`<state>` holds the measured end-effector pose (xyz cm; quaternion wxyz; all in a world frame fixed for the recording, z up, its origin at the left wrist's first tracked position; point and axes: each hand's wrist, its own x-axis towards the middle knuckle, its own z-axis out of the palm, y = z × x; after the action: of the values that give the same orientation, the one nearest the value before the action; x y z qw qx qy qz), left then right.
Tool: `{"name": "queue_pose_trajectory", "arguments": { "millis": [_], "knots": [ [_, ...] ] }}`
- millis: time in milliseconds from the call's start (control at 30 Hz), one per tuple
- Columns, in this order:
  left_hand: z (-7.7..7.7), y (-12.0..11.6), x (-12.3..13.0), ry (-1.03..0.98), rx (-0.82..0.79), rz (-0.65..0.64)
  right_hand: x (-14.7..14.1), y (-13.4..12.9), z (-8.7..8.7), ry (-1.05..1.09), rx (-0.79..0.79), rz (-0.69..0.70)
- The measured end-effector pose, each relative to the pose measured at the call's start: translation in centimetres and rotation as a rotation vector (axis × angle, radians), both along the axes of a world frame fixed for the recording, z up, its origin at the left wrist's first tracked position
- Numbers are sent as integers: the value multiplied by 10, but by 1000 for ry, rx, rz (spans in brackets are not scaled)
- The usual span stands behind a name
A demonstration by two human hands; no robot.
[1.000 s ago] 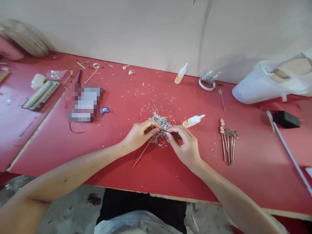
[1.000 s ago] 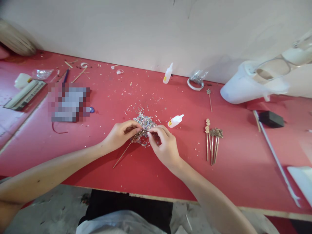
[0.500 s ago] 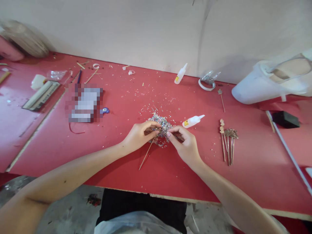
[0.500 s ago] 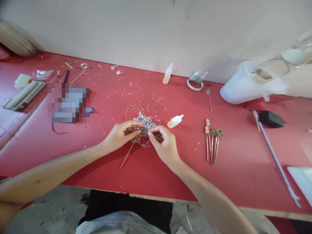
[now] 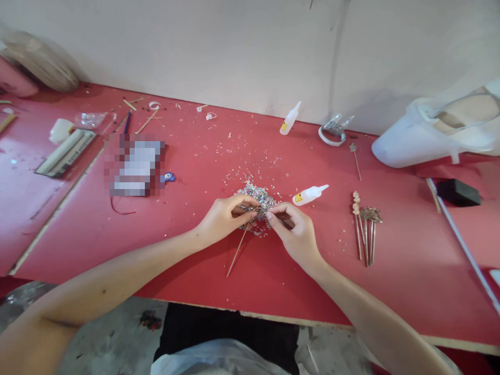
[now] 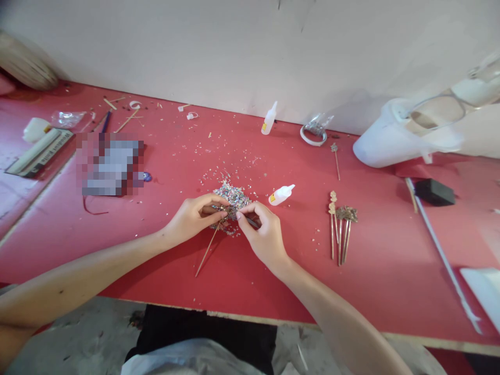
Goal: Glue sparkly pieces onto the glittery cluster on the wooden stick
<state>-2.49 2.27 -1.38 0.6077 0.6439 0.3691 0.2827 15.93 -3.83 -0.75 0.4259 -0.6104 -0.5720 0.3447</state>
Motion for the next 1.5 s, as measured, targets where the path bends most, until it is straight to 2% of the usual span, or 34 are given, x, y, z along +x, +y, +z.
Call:
{"name": "queue_pose_trajectory", "arguments": {
  "millis": [467,833,900,1000,1067,1267,1500],
  "knots": [
    [2,0,1,4,42,2,-1,0,-1,-26,15,-6],
    [2,0,0,-36,-32,26,7,2,-1,-40,54,10],
    [2,2,-1,-45,-54,39,15,5,0,-70,68,78],
    [2,3,-3,-49,-63,51,30,12,3,-210,76,318],
    [2,4,-4,-43,-52,49,38,15,4,-267,67,415],
    [2,5,-5,-15,-60,35,45,16,3,-293,26,460],
    [0,6,-5,-39,-48,40,43,15,4,-338,60,513]
  ]
}}
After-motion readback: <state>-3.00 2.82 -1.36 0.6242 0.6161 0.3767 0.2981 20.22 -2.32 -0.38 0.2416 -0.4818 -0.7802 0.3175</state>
